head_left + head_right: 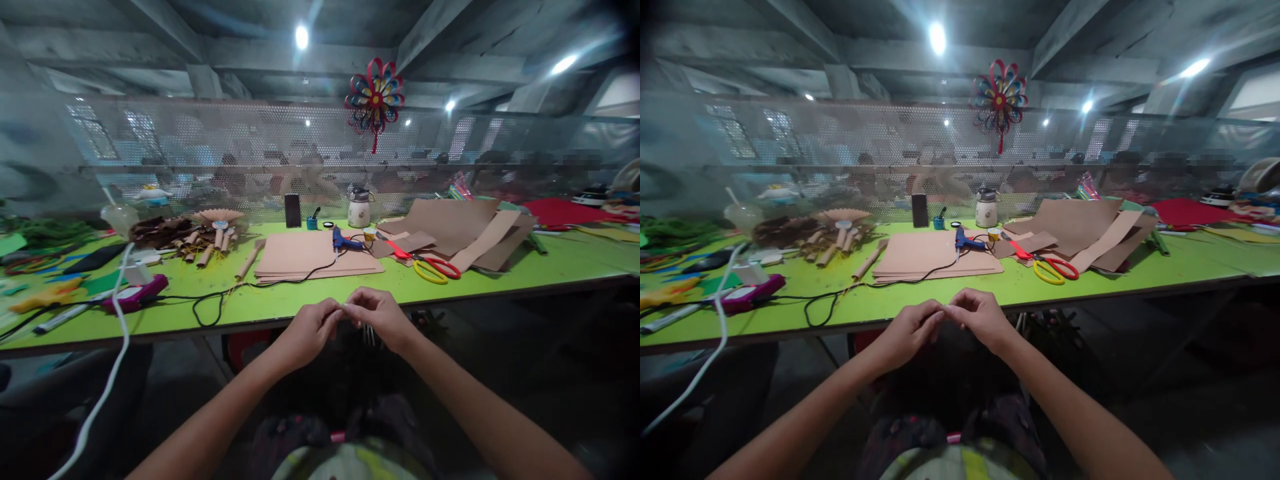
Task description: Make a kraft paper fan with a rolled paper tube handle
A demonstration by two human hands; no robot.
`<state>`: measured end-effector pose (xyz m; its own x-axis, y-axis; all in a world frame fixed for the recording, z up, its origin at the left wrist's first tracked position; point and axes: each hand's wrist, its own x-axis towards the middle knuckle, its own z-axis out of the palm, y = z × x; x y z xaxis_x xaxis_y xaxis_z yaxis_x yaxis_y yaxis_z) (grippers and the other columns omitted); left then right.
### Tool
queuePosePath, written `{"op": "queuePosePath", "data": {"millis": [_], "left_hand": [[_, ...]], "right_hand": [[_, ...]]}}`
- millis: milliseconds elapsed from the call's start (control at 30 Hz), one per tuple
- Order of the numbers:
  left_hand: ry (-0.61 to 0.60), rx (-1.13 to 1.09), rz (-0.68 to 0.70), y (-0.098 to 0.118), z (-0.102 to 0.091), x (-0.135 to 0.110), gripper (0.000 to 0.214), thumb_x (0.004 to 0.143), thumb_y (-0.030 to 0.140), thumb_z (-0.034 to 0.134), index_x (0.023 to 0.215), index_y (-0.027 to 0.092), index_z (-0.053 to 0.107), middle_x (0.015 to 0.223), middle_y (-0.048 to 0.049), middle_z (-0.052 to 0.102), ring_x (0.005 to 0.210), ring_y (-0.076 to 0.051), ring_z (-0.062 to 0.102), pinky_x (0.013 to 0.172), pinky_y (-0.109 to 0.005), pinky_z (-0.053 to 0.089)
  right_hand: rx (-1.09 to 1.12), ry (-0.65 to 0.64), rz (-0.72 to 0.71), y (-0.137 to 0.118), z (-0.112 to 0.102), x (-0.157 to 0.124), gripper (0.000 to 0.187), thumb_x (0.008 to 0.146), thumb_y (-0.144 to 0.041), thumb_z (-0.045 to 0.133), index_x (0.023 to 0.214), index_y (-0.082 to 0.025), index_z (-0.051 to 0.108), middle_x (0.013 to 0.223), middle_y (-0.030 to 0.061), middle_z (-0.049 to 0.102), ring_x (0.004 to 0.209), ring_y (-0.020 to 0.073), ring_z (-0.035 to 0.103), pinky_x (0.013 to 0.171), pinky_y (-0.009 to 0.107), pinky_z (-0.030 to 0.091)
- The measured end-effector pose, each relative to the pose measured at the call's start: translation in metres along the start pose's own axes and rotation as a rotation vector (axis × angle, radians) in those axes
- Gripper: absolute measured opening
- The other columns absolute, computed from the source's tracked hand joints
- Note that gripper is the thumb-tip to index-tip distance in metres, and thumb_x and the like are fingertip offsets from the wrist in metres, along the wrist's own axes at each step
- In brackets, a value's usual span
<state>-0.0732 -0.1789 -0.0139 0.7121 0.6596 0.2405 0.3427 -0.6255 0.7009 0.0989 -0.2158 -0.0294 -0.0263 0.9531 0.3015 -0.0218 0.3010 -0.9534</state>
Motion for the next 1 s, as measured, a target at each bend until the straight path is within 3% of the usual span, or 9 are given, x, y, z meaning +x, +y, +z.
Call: {"op": "queuePosePath", "data": {"millis": [267, 533, 767, 900, 1000], "left_hand": [[0.093, 0.009, 0.026, 0.004, 0.011, -0.014, 0.032, 0.095, 0.037, 0.036, 0.096, 0.019, 0.063, 0.085, -0.003, 0.066, 0.075, -0.015, 0.057, 0.071, -0.025, 0.038], [0.111, -0.085, -0.049, 0.005, 0.014, -0.035, 0.035, 0.095, 0.039, 0.037, 0.098, 0.018, 0.065, 0.071, 0.0019, 0.058, 0.064, -0.012, 0.049, 0.062, -0.022, 0.034], [0.101, -0.177, 0.008, 0.014, 0.018, -0.035, 0.034, 0.095, 0.035, 0.037, 0.096, 0.017, 0.066, 0.077, -0.0001, 0.061, 0.07, -0.012, 0.051, 0.065, -0.022, 0.036], [0.095, -0.131, 0.016, 0.014, 0.025, -0.033, 0.032, 0.095, 0.034, 0.036, 0.091, 0.017, 0.062, 0.079, -0.0008, 0.061, 0.071, -0.012, 0.053, 0.066, -0.021, 0.037], [0.107, -0.048, -0.002, 0.01, 0.031, -0.034, 0.031, 0.095, 0.036, 0.037, 0.083, 0.017, 0.059, 0.066, 0.0015, 0.056, 0.06, -0.011, 0.049, 0.059, -0.021, 0.034]], "right_hand": [[-0.044, 0.132, -0.079, -0.001, 0.0, -0.009, 0.024, 0.074, -0.036, 0.071, 0.069, -0.016, 0.06, 0.056, -0.0029, 0.052, 0.05, 0.0087, 0.043, 0.047, 0.022, 0.033], [0.012, 0.131, -0.099, -0.001, 0.005, -0.019, 0.021, 0.075, -0.031, 0.071, 0.067, -0.016, 0.059, 0.056, -0.0034, 0.05, 0.049, 0.0075, 0.041, 0.047, 0.021, 0.031], [0.172, -0.058, -0.006, 0.002, 0.007, -0.024, 0.016, 0.076, -0.031, 0.07, 0.079, -0.015, 0.066, 0.066, 0.0021, 0.063, 0.058, 0.0111, 0.053, 0.052, 0.022, 0.041], [0.123, 0.026, -0.012, 0.003, 0.006, -0.029, 0.021, 0.076, -0.032, 0.07, 0.068, -0.014, 0.064, 0.058, 0.0004, 0.06, 0.048, 0.0077, 0.047, 0.046, 0.02, 0.037], [0.099, 0.12, 0.012, 0.005, 0.002, -0.034, 0.021, 0.075, -0.034, 0.071, 0.069, -0.015, 0.064, 0.054, -0.0017, 0.057, 0.044, 0.0062, 0.043, 0.042, 0.019, 0.033]]}}
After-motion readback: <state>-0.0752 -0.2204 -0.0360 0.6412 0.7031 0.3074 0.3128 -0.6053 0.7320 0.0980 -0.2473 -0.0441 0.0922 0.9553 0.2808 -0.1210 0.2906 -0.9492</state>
